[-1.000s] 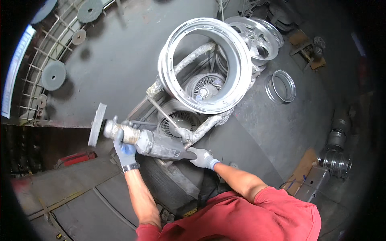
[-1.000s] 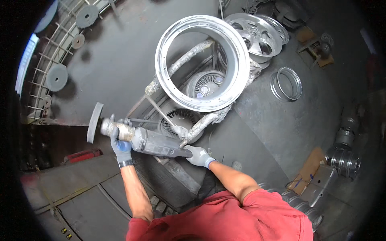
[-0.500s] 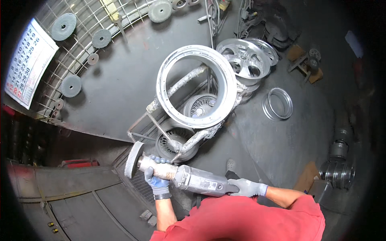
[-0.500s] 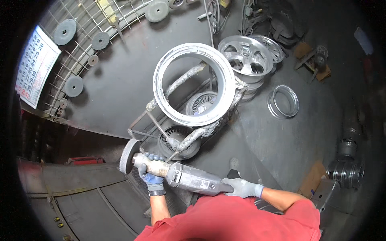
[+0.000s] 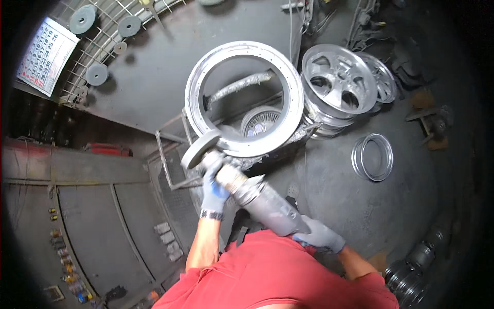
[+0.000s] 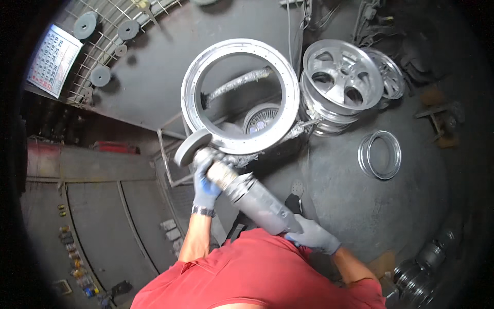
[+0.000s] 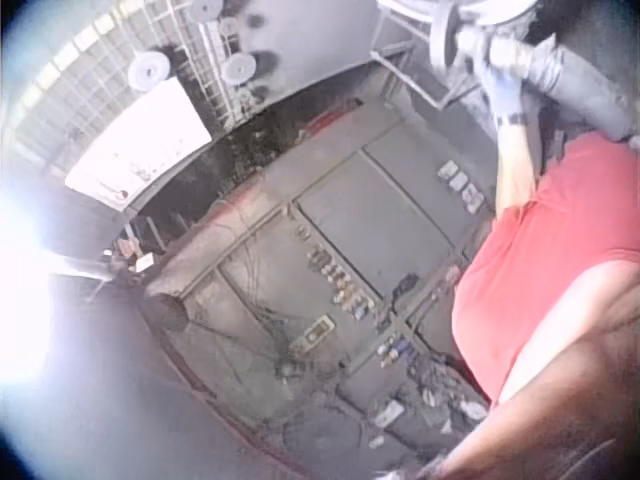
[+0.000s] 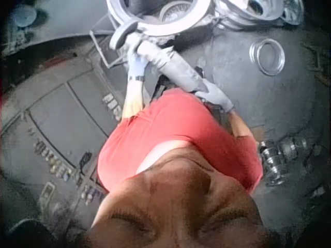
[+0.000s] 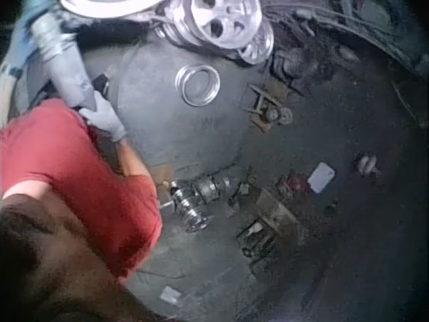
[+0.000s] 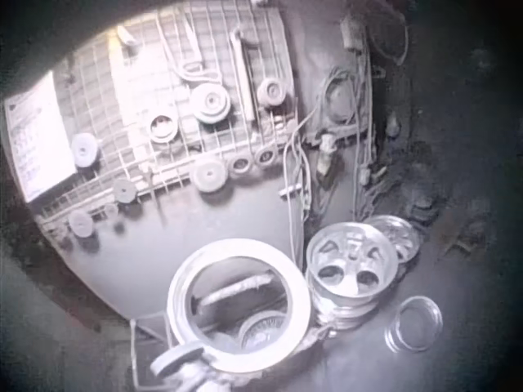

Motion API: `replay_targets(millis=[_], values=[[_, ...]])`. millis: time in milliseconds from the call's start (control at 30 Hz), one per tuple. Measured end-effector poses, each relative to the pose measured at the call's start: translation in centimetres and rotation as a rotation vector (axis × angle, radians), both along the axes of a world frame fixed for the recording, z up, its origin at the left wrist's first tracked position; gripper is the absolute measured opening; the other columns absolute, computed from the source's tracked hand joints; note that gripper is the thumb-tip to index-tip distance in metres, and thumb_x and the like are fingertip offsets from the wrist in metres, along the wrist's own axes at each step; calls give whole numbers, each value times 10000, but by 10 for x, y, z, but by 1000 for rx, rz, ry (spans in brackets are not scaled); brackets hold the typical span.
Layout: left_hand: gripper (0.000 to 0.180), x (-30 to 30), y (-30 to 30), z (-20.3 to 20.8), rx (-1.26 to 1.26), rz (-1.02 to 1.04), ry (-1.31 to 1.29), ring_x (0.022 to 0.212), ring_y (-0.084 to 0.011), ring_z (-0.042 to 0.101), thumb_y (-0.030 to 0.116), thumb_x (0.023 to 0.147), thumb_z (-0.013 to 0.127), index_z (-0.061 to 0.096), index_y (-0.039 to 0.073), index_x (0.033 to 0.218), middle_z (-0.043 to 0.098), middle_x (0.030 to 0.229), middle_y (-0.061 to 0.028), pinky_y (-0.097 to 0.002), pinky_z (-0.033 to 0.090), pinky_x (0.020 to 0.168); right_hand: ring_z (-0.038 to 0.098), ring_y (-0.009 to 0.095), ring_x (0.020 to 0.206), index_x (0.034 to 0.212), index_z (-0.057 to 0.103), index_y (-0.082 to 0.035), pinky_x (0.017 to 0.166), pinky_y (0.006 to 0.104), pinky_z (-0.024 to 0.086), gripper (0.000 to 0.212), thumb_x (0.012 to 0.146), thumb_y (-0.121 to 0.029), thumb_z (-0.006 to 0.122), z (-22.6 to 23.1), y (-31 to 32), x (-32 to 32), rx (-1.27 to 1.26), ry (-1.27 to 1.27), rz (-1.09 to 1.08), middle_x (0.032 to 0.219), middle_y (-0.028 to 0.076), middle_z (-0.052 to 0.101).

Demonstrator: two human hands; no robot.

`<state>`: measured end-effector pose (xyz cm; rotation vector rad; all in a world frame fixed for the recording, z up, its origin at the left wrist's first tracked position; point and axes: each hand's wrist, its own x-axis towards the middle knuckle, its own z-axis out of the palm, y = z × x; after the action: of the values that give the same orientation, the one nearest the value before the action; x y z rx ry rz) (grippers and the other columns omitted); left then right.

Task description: The person uses a handheld angle grinder with a polishing pad to polish the inner and outer surfaces of a metal wheel rim. They rotate the rim to access different areas and continue polishing until the surface appears smooth and reflective.

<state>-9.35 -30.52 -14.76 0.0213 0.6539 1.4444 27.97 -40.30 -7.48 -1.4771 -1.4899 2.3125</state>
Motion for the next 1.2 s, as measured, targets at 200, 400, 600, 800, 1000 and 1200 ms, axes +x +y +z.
replay_targets(millis=[200, 400, 600, 800, 1000, 1200], values=[[205, 132, 46, -25, -281, -149, -43, 859, -279, 739, 104, 969, 746, 625, 39, 1121, 714, 959, -109, -457, 651, 801, 712, 131, 801, 1301, 597, 2, 702, 327, 580, 389, 975, -171, 721, 49, 16, 104, -133, -21, -162, 996, 103, 742], [189, 206, 94, -26, -189, -229, -69, 772, -230, 722, 112, 962, 765, 629, 68, 1086, 704, 905, -87, -407, 638, 694, 727, 163, 836, 1271, 608, 4, 722, 338, 581, 331, 996, -155, 704, 92, 14, 130, -91, -266, -230, 991, 86, 750], [232, 205, 85, -19, -218, -207, -177, 775, -245, 722, 120, 951, 765, 618, 48, 1115, 702, 915, -102, -412, 638, 697, 764, 332, 996, 1329, 601, -3, 883, 450, 566, 394, 997, -187, 709, 114, -3, 97, 259, -391, -132, 1101, 227, 766], [266, 166, 47, -27, -246, -171, -240, 799, -272, 726, 119, 936, 765, 596, 26, 1120, 707, 946, -117, -439, 637, 762, 742, 405, 1151, 1419, 569, 5, 963, 467, 557, 514, 984, -228, 715, 118, -39, 49, 258, -396, -163, 1192, 256, 761], [241, 113, 21, -30, -204, -192, -192, 791, -267, 731, 111, 934, 766, 607, 46, 1104, 709, 913, -104, -446, 638, 721, 749, 358, 1142, 1455, 556, 0, 975, 456, 554, 564, 995, -280, 723, 100, -74, 9, 267, -355, -132, 1210, 236, 764], [245, 85, 9, -31, -186, -146, 68, 761, -239, 724, 82, 919, 768, 622, 25, 1107, 698, 901, -99, -395, 640, 684, 728, 186, 899, 1365, 625, 3, 849, 381, 575, 493, 1006, -316, 735, 59, -84, -12, 338, -313, -164, 1044, 135, 780]])
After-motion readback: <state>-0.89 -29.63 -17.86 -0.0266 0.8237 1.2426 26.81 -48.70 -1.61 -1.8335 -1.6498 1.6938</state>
